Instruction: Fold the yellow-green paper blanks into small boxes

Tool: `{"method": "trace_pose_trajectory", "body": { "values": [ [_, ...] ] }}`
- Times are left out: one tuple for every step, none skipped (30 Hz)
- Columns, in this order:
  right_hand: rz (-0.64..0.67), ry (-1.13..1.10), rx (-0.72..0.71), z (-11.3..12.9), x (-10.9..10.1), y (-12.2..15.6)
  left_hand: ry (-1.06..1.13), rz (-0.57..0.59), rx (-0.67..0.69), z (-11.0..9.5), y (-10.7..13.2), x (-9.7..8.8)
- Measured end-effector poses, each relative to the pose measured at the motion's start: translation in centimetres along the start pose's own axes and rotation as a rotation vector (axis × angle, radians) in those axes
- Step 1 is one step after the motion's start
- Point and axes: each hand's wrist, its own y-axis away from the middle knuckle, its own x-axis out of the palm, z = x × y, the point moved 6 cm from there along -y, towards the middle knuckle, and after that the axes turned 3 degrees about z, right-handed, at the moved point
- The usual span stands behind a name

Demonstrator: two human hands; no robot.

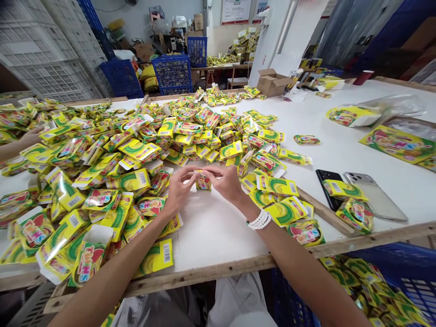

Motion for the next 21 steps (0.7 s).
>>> {"method": "trace_pose_trajectory", "body": {
  "values": [
    [0.004, 0.023, -0.014, 0.1, 0.0, 0.0, -0.004, -0.012, 0.001, 0.0, 0.0, -0.1],
    [0.007, 0.050, -0.029, 0.2, 0.0, 0.1, -0.009, -0.023, 0.001, 0.1, 0.1, -0.2],
    [0.015, 0.083, -0.045, 0.3, 0.0, 0.1, -0.013, -0.032, -0.001, 0.2, 0.1, -0.2],
    [0.027, 0.121, -0.064, 0.4, 0.0, 0.1, -0.014, -0.040, -0.005, 0.2, 0.1, -0.3],
    [0.041, 0.163, -0.088, 0.4, 0.1, 0.2, -0.012, -0.045, -0.010, 0.3, 0.0, -0.4],
    [0.055, 0.204, -0.117, 0.5, 0.2, 0.2, -0.008, -0.048, -0.018, 0.4, 0.0, -0.4],
    [0.065, 0.241, -0.151, 0.6, 0.3, 0.2, -0.004, -0.047, -0.027, 0.5, 0.0, -0.4],
    [0.069, 0.270, -0.191, 0.7, 0.3, 0.3, 0.004, -0.042, -0.035, 0.5, -0.1, -0.5],
    [0.069, 0.290, -0.233, 0.8, 0.3, 0.3, 0.015, -0.034, -0.040, 0.5, -0.2, -0.5],
    [0.068, 0.303, -0.277, 1.0, 0.4, 0.4, 0.027, -0.025, -0.043, 0.5, -0.2, -0.5],
    [0.071, 0.312, -0.320, 1.2, 0.4, 0.5, 0.037, -0.017, -0.043, 0.5, -0.3, -0.5],
    [0.078, 0.319, -0.359, 1.3, 0.4, 0.5, 0.045, -0.013, -0.043, 0.5, -0.3, -0.6],
    [0.089, 0.324, -0.390, 1.5, 0.5, 0.6, 0.050, -0.014, -0.044, 0.4, -0.4, -0.6],
    [0.103, 0.326, -0.408, 1.6, 0.5, 0.6, 0.048, -0.017, -0.046, 0.4, -0.4, -0.7],
    [0.113, 0.323, -0.414, 1.7, 0.5, 0.6, 0.041, -0.021, -0.050, 0.4, -0.4, -0.7],
    [0.114, 0.316, -0.408, 1.7, 0.4, 0.6, 0.035, -0.025, -0.055, 0.4, -0.4, -0.7],
    [0.107, 0.305, -0.389, 1.8, 0.3, 0.5, 0.030, -0.025, -0.058, 0.4, -0.3, -0.7],
    [0.095, 0.292, -0.363, 1.7, 0.1, 0.4, 0.024, -0.022, -0.059, 0.5, -0.3, -0.7],
    [0.080, 0.278, -0.335, 1.7, 0.0, 0.4, 0.017, -0.018, -0.056, 0.4, -0.3, -0.6],
    [0.066, 0.266, -0.308, 1.7, -0.1, 0.3, 0.009, -0.014, -0.051, 0.4, -0.2, -0.6],
    [0.056, 0.257, -0.286, 1.8, -0.1, 0.3, 0.001, -0.012, -0.045, 0.4, -0.2, -0.5]
  ]
}}
